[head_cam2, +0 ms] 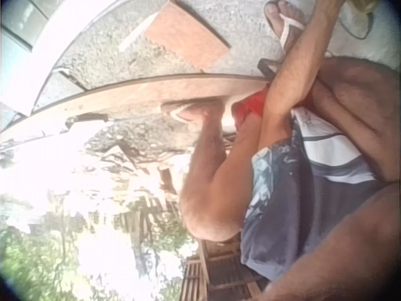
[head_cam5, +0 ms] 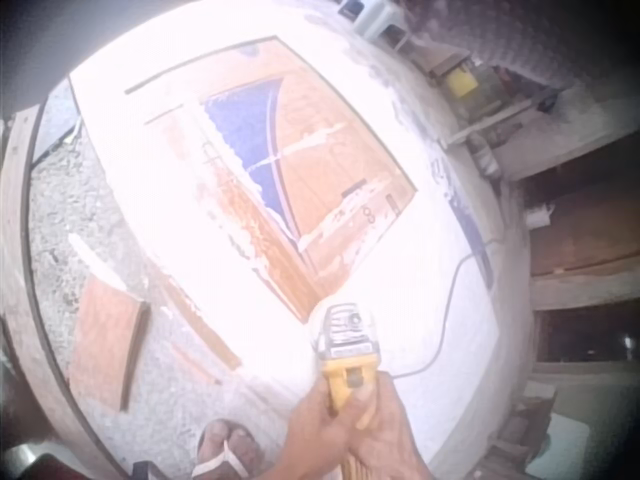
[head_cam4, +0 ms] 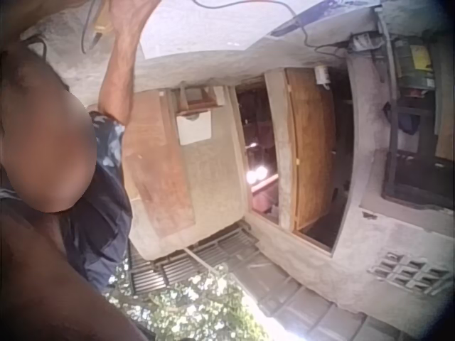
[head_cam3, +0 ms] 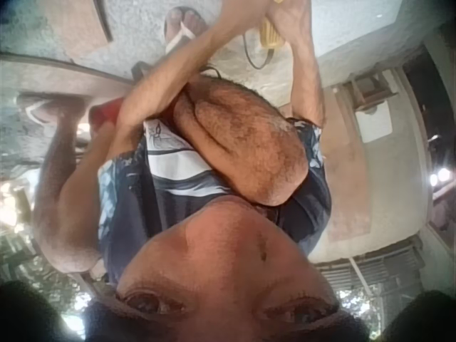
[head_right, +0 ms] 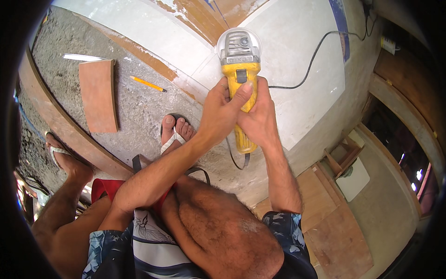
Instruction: The person sits on the ground and uses a handheld angle grinder to smooth the edges of a large white tile. They hold the tile steady with one hand while operating the tool with the other, moving along the edge to grind the surface.
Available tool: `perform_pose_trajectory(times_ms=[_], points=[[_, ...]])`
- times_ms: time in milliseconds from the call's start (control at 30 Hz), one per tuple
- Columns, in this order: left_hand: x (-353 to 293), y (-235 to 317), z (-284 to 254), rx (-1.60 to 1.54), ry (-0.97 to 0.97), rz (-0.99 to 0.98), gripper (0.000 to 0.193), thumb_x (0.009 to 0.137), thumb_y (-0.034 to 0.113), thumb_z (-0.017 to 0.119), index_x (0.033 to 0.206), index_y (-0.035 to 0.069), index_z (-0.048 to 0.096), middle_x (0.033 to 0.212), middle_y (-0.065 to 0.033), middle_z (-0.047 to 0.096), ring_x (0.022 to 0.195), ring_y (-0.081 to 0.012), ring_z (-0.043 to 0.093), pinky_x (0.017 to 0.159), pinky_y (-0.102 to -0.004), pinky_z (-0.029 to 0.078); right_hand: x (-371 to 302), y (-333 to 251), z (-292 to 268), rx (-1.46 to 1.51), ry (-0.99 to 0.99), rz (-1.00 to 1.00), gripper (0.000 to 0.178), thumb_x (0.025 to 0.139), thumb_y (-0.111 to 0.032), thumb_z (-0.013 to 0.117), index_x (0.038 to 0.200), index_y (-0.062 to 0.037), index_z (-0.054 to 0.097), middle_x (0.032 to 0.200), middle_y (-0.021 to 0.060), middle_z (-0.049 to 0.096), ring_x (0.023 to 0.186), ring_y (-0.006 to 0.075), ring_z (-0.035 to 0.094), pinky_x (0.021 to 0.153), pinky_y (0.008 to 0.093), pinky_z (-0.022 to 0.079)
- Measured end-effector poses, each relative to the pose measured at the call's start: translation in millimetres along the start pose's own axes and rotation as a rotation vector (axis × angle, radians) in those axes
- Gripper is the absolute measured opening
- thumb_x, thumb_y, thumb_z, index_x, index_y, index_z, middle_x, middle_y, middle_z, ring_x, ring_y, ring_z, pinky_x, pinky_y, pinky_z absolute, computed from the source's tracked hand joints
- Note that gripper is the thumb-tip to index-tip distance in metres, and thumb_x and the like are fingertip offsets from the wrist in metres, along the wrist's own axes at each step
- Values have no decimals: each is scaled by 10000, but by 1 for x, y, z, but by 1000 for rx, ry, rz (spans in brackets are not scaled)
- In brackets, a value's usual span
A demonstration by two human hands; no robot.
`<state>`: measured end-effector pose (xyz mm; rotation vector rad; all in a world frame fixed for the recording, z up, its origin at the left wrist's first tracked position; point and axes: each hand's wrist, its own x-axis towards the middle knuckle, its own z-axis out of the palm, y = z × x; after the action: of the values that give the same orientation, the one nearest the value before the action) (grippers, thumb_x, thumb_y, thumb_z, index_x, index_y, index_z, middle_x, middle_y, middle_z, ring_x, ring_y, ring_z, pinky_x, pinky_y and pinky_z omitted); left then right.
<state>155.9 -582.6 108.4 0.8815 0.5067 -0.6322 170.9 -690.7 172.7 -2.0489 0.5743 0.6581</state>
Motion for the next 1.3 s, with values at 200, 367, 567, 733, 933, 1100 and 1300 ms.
perform_pose_trajectory(times_ms=[200, 367, 567, 733, 933, 1100, 1300], points=[[9, -11, 13, -49, 59, 81, 590, 1037, 511, 779, 1231, -39, 686, 964, -144, 774, 836, -193, 721, 765, -377, 576, 1, -4, -5, -19, 14, -2, 516, 930, -22, 778, 1385, -7, 534, 1217, 124, 724, 1097, 194, 723, 932, 362, 607], [7, -8, 16, -83, 62, 85, 598, 1034, 520, 777, 1227, -38, 681, 954, -140, 771, 818, -188, 714, 751, -380, 574, 1, -4, -10, -47, -22, -9, 502, 952, 13, 740, 1409, -15, 534, 1243, 106, 700, 1107, 171, 699, 935, 347, 598], [2, -2, 10, -27, 30, 8, 508, 1120, 352, 734, 1399, -58, 625, 1215, -116, 761, 1073, -142, 707, 936, -325, 573, 5, 4, -9, -20, -25, -17, 553, 900, -79, 831, 1362, 5, 539, 1189, 164, 750, 1087, 241, 753, 926, 399, 612], [0, 0, 10, 12, 43, 2, 518, 1117, 381, 735, 1378, -56, 640, 1197, -112, 762, 1062, -136, 702, 923, -322, 570, 6, 1, -11, -86, -37, -21, 558, 899, -76, 832, 1367, 7, 539, 1200, 167, 741, 1101, 244, 745, 937, 401, 607], [5, 0, 14, 11, 42, 2, 520, 1112, 388, 740, 1373, -52, 645, 1184, -108, 764, 1054, -131, 701, 912, -318, 569, 7, -7, -13, -78, -23, -5, 552, 900, -77, 832, 1358, 12, 537, 1197, 161, 739, 1117, 238, 738, 952, 397, 602], [2, 0, 15, -13, 52, 21, 505, 1117, 377, 737, 1369, -50, 645, 1184, -103, 765, 1051, -128, 701, 915, -314, 567, 7, -4, -14, -59, -45, -30, 549, 901, -73, 830, 1356, 11, 534, 1200, 160, 738, 1123, 235, 733, 953, 396, 601], [3, -3, 13, -21, 57, 8, 503, 1117, 371, 740, 1373, -50, 644, 1194, -100, 763, 1050, -128, 698, 921, -318, 569, 7, -4, -13, -78, -37, 4, 557, 895, -67, 830, 1363, 7, 538, 1208, 162, 733, 1119, 241, 730, 963, 408, 595]])
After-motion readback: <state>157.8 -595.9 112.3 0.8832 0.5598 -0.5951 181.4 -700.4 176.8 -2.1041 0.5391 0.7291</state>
